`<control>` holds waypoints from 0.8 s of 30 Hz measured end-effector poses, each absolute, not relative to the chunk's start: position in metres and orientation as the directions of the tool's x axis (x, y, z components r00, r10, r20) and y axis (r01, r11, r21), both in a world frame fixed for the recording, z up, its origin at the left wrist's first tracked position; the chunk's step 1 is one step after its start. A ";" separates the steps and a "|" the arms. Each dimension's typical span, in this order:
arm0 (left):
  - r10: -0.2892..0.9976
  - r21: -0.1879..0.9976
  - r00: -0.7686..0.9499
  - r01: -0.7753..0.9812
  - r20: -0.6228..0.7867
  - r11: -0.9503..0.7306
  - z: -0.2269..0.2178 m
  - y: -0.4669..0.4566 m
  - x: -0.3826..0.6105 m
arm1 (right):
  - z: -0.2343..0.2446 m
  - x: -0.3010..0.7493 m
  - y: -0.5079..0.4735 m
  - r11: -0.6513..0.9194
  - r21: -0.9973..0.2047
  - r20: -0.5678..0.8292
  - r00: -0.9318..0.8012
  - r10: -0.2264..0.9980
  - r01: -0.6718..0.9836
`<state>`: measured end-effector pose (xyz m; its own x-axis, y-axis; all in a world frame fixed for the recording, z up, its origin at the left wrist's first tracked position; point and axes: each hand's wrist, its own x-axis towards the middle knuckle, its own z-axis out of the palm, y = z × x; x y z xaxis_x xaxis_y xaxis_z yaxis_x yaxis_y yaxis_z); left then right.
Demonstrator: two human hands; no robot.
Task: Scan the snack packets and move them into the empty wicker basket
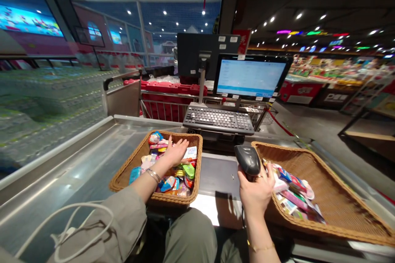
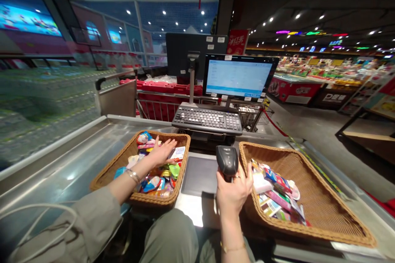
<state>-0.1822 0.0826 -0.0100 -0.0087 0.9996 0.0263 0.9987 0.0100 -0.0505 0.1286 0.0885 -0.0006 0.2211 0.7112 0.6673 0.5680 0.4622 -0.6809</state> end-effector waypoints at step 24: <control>0.992 0.098 -0.049 0.993 -0.115 0.061 -0.026 0.095 -0.194 | -0.008 0.133 0.095 0.441 -0.669 0.670 0.229 0.706 0.599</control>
